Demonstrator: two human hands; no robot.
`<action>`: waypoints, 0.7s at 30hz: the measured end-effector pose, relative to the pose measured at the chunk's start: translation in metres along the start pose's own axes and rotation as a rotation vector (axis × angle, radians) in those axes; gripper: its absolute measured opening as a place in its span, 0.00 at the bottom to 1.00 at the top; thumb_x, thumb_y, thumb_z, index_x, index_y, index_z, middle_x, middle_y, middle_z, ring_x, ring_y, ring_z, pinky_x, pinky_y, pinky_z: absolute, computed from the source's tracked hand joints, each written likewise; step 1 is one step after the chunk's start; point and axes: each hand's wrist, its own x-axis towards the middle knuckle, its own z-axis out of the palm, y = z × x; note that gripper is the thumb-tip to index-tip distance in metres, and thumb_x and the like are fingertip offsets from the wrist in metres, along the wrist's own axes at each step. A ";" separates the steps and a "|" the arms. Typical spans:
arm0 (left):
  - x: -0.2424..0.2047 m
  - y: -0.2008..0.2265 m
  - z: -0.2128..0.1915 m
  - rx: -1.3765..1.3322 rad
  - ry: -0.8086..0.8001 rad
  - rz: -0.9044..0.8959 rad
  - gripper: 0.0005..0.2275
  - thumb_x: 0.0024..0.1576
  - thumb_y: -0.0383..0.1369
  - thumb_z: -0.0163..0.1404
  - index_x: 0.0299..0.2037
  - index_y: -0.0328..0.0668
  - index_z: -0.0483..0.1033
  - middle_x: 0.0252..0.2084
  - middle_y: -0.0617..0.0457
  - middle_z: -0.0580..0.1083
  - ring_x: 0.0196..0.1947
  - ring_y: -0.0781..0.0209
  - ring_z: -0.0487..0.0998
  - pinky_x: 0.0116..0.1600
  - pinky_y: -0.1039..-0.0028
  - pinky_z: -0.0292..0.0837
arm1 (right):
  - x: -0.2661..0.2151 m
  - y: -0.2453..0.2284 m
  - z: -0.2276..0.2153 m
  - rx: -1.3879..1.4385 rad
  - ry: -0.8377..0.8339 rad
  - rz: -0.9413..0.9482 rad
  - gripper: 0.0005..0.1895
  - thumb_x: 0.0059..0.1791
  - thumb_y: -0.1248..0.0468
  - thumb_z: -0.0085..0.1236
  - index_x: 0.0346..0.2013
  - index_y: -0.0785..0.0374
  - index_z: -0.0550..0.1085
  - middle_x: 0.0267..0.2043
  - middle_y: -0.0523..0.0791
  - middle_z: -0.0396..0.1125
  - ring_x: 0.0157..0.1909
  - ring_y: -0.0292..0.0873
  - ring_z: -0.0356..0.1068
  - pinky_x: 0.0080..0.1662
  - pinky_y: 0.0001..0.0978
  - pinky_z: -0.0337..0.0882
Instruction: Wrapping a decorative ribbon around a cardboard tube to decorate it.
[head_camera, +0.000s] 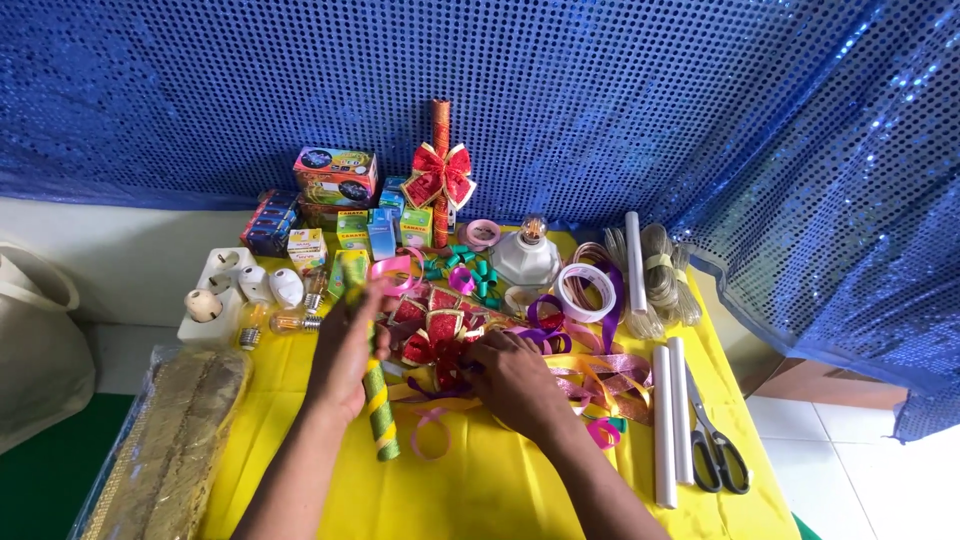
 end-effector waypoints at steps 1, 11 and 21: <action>-0.001 -0.004 0.001 0.001 -0.001 -0.001 0.22 0.66 0.48 0.44 0.62 0.42 0.73 0.39 0.46 0.72 0.26 0.64 0.68 0.29 0.75 0.66 | -0.001 0.001 0.003 0.001 0.000 0.001 0.10 0.45 0.59 0.63 0.41 0.54 0.81 0.44 0.46 0.74 0.50 0.55 0.75 0.48 0.47 0.74; -0.008 -0.023 0.012 0.527 -0.214 -0.148 0.22 0.56 0.47 0.60 0.53 0.39 0.80 0.34 0.47 0.75 0.26 0.59 0.81 0.28 0.75 0.77 | -0.001 -0.015 -0.006 0.120 0.005 -0.070 0.09 0.46 0.61 0.62 0.40 0.57 0.80 0.43 0.51 0.74 0.49 0.58 0.75 0.46 0.49 0.73; -0.001 -0.011 -0.005 0.618 -0.053 -0.053 0.18 0.61 0.43 0.56 0.45 0.31 0.79 0.27 0.41 0.77 0.25 0.53 0.80 0.31 0.71 0.78 | -0.002 -0.006 -0.023 0.190 -0.060 -0.088 0.09 0.46 0.63 0.62 0.40 0.59 0.81 0.42 0.52 0.76 0.48 0.58 0.77 0.47 0.50 0.76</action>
